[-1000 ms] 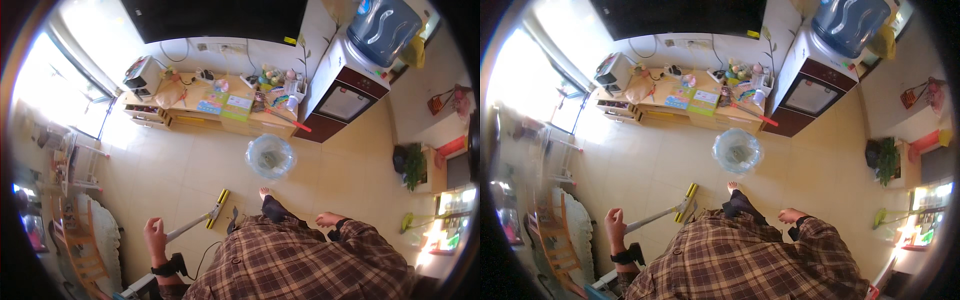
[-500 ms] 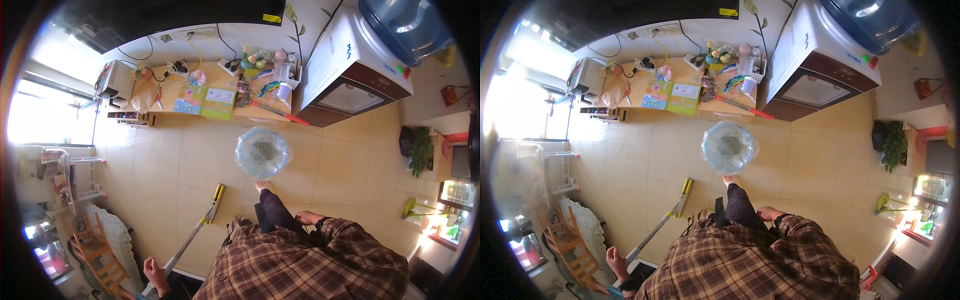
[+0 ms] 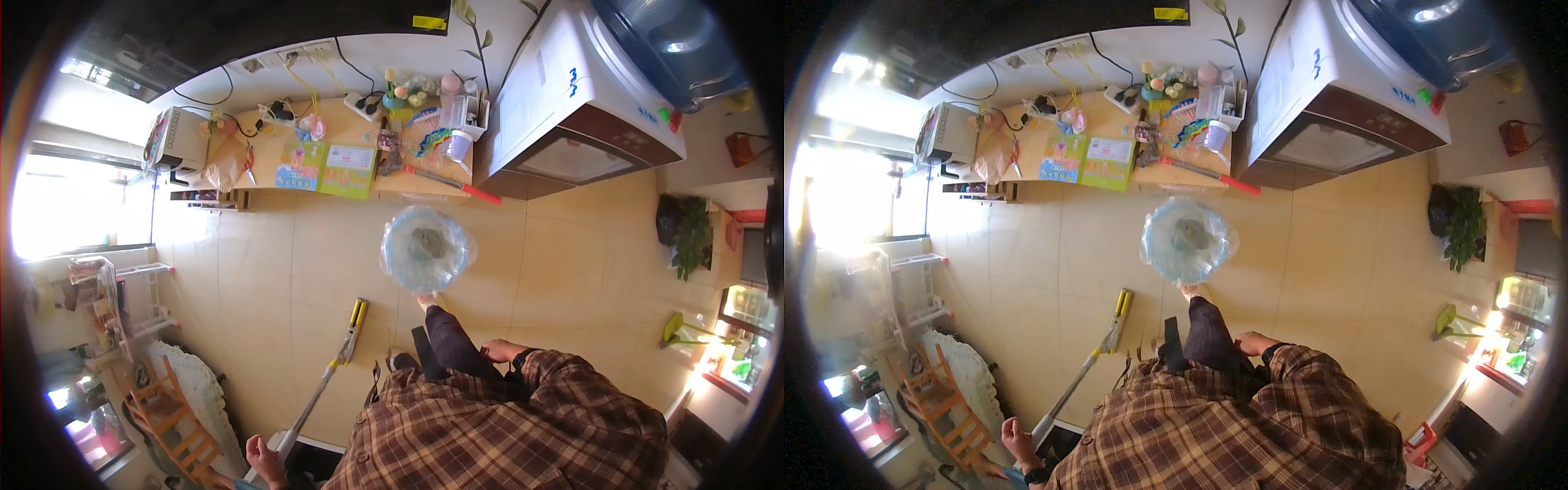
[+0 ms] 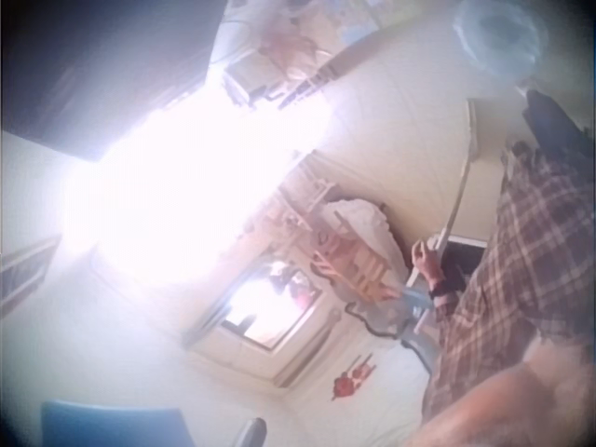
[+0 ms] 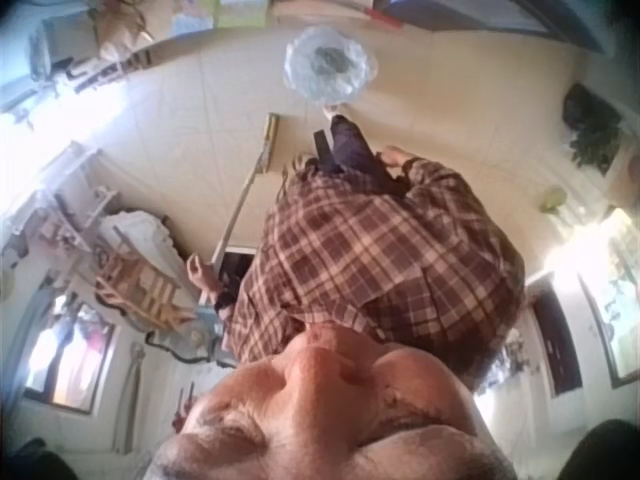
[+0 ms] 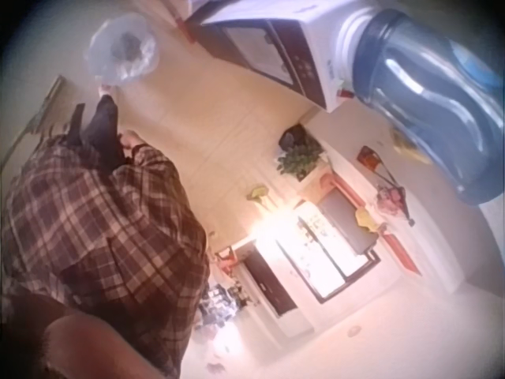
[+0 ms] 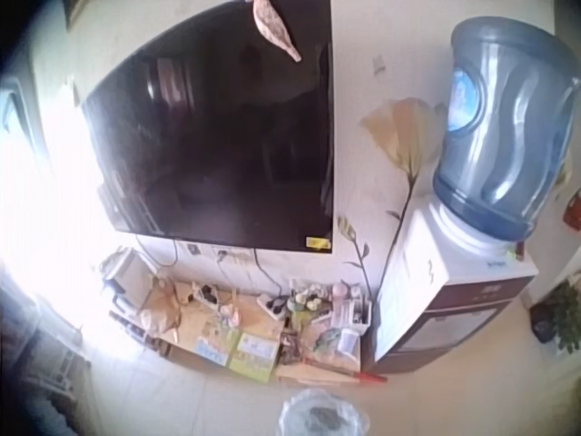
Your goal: The person cleans a bathroom floor and a living room floor using a squeegee and a spray bottle, then opens a drawer to retrieve several packaged items.
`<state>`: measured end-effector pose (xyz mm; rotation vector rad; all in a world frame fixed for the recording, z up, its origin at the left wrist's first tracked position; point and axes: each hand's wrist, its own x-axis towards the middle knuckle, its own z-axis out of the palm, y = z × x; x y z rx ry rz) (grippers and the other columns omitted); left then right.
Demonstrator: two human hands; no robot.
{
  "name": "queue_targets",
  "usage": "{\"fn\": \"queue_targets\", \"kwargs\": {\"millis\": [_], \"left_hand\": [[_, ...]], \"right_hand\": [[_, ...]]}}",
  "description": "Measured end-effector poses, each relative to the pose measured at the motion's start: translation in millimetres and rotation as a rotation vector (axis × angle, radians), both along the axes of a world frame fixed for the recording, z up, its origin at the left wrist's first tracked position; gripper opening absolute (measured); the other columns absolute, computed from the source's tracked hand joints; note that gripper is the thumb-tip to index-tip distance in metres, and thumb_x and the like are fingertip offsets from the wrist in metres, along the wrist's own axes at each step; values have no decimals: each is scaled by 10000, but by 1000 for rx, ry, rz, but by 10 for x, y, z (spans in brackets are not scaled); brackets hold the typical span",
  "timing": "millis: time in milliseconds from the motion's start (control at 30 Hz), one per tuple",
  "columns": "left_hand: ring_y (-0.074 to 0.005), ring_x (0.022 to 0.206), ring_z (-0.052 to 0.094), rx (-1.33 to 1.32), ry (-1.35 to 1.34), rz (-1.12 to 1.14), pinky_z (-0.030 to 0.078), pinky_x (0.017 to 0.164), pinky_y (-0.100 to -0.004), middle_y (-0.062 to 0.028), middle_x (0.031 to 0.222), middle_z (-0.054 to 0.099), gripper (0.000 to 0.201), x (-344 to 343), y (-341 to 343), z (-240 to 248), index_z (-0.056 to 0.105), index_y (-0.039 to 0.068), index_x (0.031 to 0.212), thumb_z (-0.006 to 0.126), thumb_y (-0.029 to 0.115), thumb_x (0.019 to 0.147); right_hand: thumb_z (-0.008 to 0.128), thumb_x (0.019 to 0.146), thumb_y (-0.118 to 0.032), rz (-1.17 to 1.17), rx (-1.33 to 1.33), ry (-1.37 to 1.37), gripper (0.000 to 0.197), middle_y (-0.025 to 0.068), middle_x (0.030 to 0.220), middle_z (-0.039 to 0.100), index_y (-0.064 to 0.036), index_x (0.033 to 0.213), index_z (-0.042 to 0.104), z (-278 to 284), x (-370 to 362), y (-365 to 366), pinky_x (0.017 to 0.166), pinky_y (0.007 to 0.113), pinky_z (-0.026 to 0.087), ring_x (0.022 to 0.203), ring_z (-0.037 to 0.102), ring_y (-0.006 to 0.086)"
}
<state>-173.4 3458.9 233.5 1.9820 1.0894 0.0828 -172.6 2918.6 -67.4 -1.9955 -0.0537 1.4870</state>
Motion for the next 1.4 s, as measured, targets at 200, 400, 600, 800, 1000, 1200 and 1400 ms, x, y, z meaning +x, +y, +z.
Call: {"fn": "queue_targets", "kwargs": {"millis": [200, 400, 600, 800, 1000, 1200, 1400], "left_hand": [[-28, 365, 368, 64, 20, -47, 306, 343, -179, 43, 551, 442, 104, -68, 47, -39, 539, 68, 796, 506, 157, 841], [-74, 481, 499, -347, 49, 257, 408, 442, -209, -13, 654, 532, 121, 15, -182, 341, 552, 59, 881, 513, 165, 838], [-99, 599, 481, -482, -49, 365, 398, 549, -230, -27, 737, 512, 148, -287, 71, 88, 525, 68, 921, 449, 181, 863], [-123, 716, 463, -773, -382, 466, 388, 656, -251, -41, 820, 492, 181, -519, 367, -150, 497, 77, 960, 385, 198, 887], [-133, 757, 449, -1278, -854, 535, 382, 697, -260, -47, 843, 476, 189, -674, 535, -322, 482, 81, 980, 366, 201, 892], [-64, 423, 408, -14, -291, 116, 368, 435, -206, -1, 554, 434, 104, -66, 174, 201, 526, 55, 889, 544, 75, 788], [-68, 536, 500, -130, -714, 54, 435, 500, -189, 10, 598, 481, 230, -83, 369, -46, 520, 48, 966, 542, -6, 744]], "right_hand": [[510, 731, -211, -46, -37, 6, 221, 138, 809, 618, -75, 865, 621, -119, -50, -16, 655, 338, 440, 763, 594, 256], [449, 750, -146, -83, -25, 104, 249, 158, 941, 593, -66, 917, 616, 124, 200, 3, 742, 388, 420, 879, 547, 310], [475, 772, -160, -105, -16, 24, 211, 110, 770, 629, -64, 898, 615, 54, 261, 25, 634, 317, 464, 701, 609, 210], [485, 782, -143, -224, -35, 171, 208, 98, 806, 625, -23, 921, 584, 358, 503, 176, 578, 296, 463, 687, 602, 171], [524, 782, -170, -260, -25, 160, 205, 82, 757, 620, -17, 905, 584, 387, 629, 319, 524, 278, 446, 598, 570, 142], [537, 797, -235, -130, -76, -10, 214, 64, 640, 603, -30, 772, 594, 572, 957, 651, 496, 267, 439, 572, 578, 130], [534, 789, -365, -132, -110, -72, 330, 69, 569, 588, -45, 737, 594, 746, 1383, 1245, 512, 262, 469, 548, 602, 152]]}}
